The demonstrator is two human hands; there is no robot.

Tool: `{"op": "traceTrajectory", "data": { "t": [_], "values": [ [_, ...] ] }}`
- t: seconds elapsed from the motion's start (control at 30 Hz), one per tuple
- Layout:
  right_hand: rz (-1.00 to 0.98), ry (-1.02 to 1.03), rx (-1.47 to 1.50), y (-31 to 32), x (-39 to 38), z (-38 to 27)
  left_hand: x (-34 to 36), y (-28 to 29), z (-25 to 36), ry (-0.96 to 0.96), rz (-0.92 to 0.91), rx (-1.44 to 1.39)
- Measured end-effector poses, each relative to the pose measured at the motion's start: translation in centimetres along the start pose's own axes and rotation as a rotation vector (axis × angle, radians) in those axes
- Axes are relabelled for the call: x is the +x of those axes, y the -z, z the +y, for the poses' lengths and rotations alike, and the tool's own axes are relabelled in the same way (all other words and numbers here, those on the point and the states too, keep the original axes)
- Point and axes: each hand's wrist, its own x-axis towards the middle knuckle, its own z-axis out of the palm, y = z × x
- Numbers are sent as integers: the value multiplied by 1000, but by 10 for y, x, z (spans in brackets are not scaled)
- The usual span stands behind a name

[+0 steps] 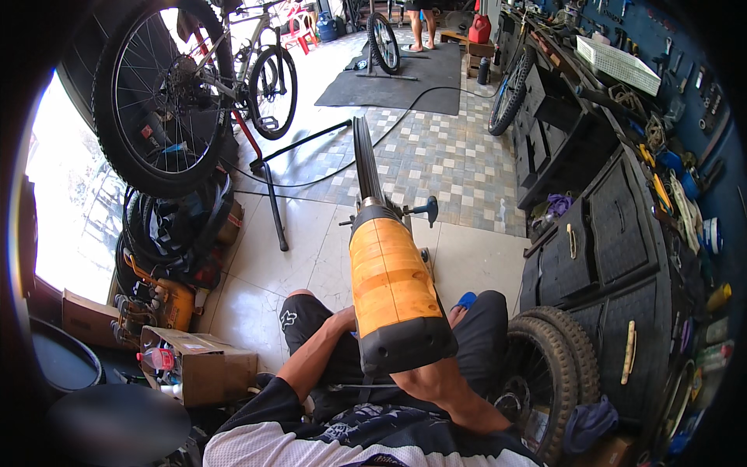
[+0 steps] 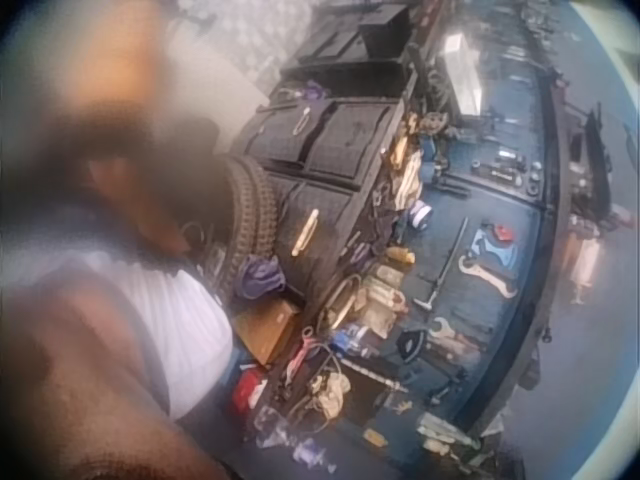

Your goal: The person wipes a bicycle wheel rim with a cloth, uses a heat gun on the rim, then applies green rim tape around the rim while rotating the wheel on a truing stand.

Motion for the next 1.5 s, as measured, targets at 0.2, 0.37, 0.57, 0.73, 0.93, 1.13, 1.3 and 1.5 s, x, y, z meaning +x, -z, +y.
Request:
{"op": "traceTrajectory", "data": {
  "t": [0.2,0.37,0.57,0.73,0.93,1.13,1.3,1.5],
  "values": [
    [-37,-35,-5,3,4,-2,0,2,0,1,6,-9],
    [-46,-23,-49,1,1,-1,2,4,1,4,23,-13],
    [-42,-23,1,3,4,-1,2,3,2,4,30,-13],
    [-53,-60,66,5,9,-3,0,4,3,6,33,-15],
    [-42,-82,64,4,5,-5,-2,6,6,11,43,-21],
    [-74,-140,102,7,7,-8,-2,6,8,10,71,-22],
    [-38,-67,71,9,10,-8,2,2,2,-12,70,-19],
    [-8,-54,109,12,16,-8,4,2,1,-27,72,-15]
  ]
}}
